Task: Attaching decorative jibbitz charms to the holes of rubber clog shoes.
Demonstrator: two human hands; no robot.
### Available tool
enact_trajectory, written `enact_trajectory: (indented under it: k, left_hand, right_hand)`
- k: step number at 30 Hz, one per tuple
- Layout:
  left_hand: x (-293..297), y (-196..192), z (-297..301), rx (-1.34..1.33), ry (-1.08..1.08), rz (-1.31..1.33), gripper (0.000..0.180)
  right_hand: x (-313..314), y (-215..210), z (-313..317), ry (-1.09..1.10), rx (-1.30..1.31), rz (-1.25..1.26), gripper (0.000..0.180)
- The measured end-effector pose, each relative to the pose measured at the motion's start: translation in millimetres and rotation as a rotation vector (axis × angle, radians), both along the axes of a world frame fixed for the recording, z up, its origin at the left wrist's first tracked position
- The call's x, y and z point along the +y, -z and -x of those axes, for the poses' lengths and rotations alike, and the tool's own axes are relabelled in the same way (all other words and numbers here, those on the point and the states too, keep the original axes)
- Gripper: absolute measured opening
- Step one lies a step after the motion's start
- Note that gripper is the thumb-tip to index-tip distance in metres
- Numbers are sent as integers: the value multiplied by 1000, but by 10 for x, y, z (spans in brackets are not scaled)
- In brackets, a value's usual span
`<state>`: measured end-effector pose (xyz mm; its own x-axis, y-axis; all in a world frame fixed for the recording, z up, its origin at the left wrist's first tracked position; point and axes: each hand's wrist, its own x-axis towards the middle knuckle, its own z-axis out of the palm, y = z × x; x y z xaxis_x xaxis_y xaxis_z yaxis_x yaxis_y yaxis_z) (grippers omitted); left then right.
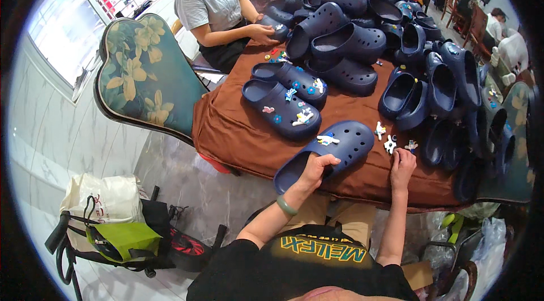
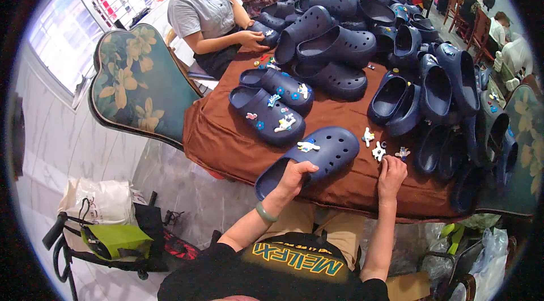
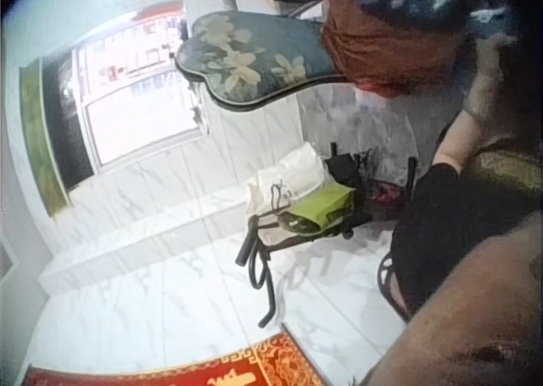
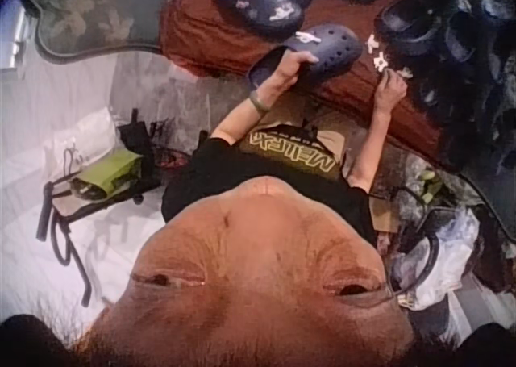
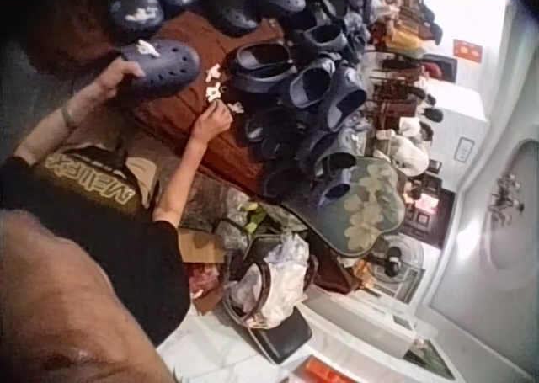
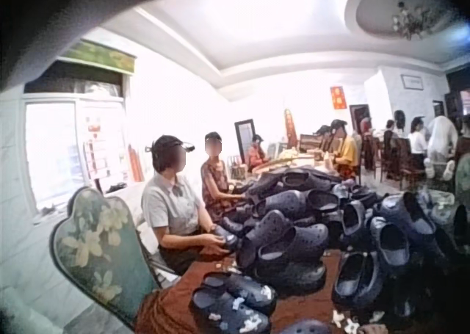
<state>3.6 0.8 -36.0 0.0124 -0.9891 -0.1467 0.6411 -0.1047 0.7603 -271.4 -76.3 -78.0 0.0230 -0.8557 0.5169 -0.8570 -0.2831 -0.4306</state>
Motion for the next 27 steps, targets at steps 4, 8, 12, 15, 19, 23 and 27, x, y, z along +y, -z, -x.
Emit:
enact_trajectory:
  k: [4, 8, 12, 15, 19, 23, 27]
  left_hand:
    - [-21, -37, 135, 12, -31, 17, 36]
    - [28, 19, 97, -187, 27, -176, 11]
    - [55, -122, 8, -28, -70, -73, 4]
    - [-11, -29, 38, -34, -97, -19, 27]
    - [-74, 126, 37, -25, -57, 8, 40]
    - [28, 173, -121, -29, -68, -109, 1]
    - [-11, 281, -43, -119, 38, -99, 9]
  right_hand:
    - [74, -73, 90, 40, 25, 151, 10]
    - [104, -116, 157, 54, -117, 174, 25]
    - [29, 68, -21, -29, -140, 259, 16]
    - [116, -17, -34, -9, -334, 182, 13]
    - [154, -84, 64, -18, -435, 127, 12]
    - [151, -45, -69, -127, -439, 122, 19]
    - [281, -161, -19, -126, -464, 30, 17]
